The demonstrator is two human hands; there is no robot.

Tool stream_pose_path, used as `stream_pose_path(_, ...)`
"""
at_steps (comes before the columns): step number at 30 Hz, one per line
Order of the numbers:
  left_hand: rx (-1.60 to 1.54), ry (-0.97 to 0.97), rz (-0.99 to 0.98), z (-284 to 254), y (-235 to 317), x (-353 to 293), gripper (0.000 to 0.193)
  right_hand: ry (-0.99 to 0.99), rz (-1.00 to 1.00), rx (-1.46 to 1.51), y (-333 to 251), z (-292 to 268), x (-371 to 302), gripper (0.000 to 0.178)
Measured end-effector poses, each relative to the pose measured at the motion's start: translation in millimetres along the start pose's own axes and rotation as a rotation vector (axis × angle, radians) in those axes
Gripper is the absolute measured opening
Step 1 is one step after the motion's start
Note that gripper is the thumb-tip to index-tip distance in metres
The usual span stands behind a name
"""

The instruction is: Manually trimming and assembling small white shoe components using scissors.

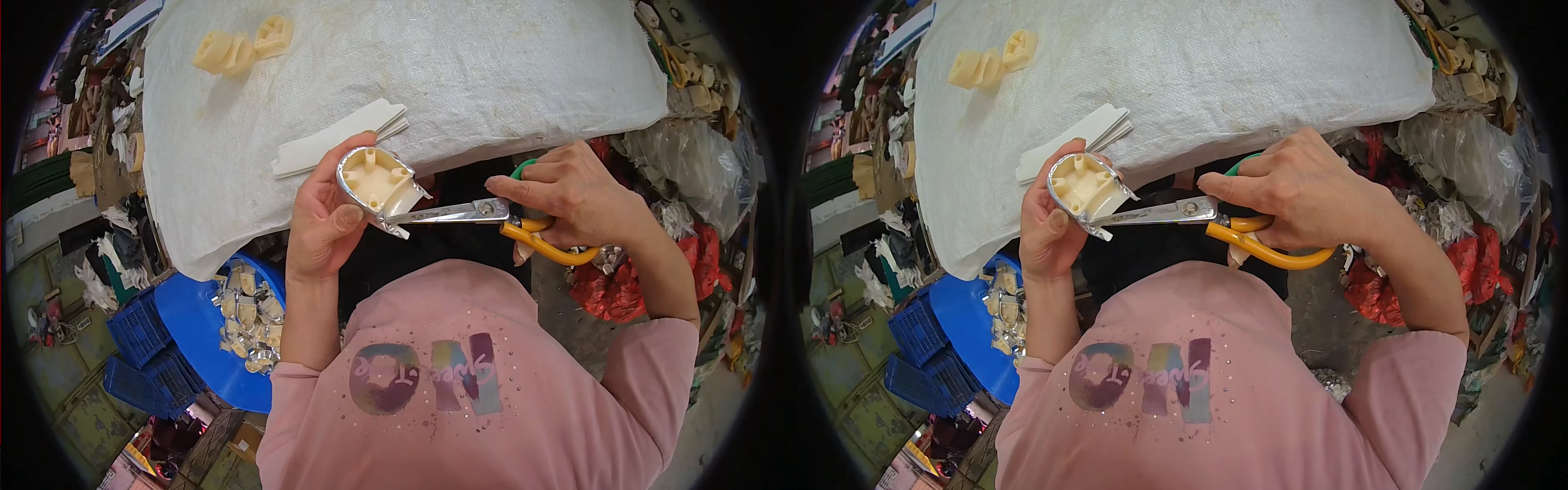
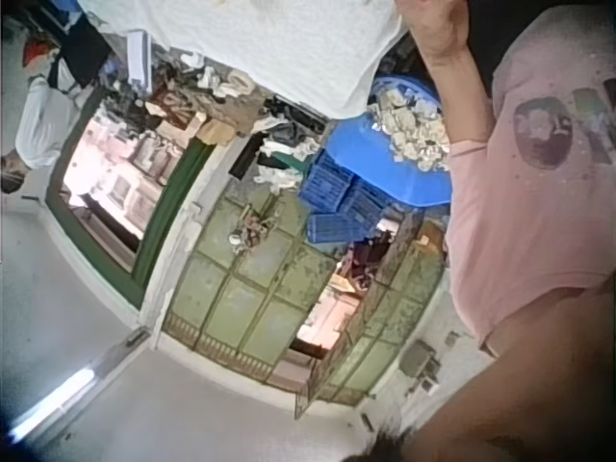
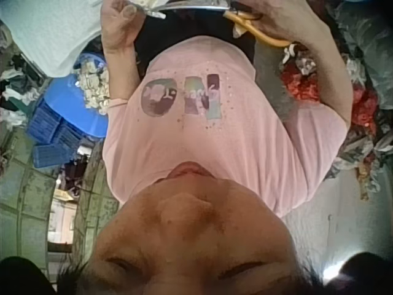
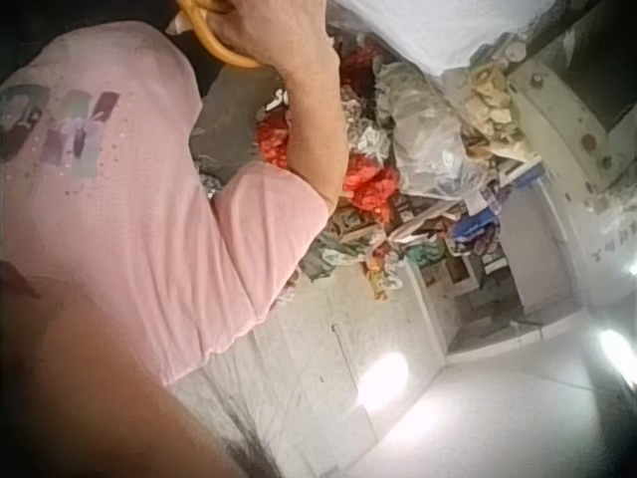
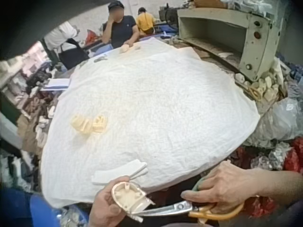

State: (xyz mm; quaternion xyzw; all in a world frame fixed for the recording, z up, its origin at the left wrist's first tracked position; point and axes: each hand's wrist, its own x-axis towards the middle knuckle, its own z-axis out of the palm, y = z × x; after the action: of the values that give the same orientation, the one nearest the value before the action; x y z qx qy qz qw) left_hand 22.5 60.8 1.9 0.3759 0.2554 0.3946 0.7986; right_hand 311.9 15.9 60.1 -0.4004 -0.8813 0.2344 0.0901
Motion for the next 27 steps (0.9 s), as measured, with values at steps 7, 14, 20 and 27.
stream_pose_path(7,-0.065,0.053,0.020,3,7,-1,0.083,0.176,0.125,0.067,10,3,-18,0.070)
stream_pose_path(14,0.269,0.106,0.179,28,7,12,0.067,0.502,0.537,0.470,13,24,-39,0.061)
stream_pose_path(20,1.120,0.157,0.337,49,-9,42,0.059,0.904,0.232,1.601,14,47,-32,0.057)
stream_pose_path(27,1.798,0.112,0.461,69,-27,66,0.058,1.197,0.200,1.621,-5,43,0,0.057)
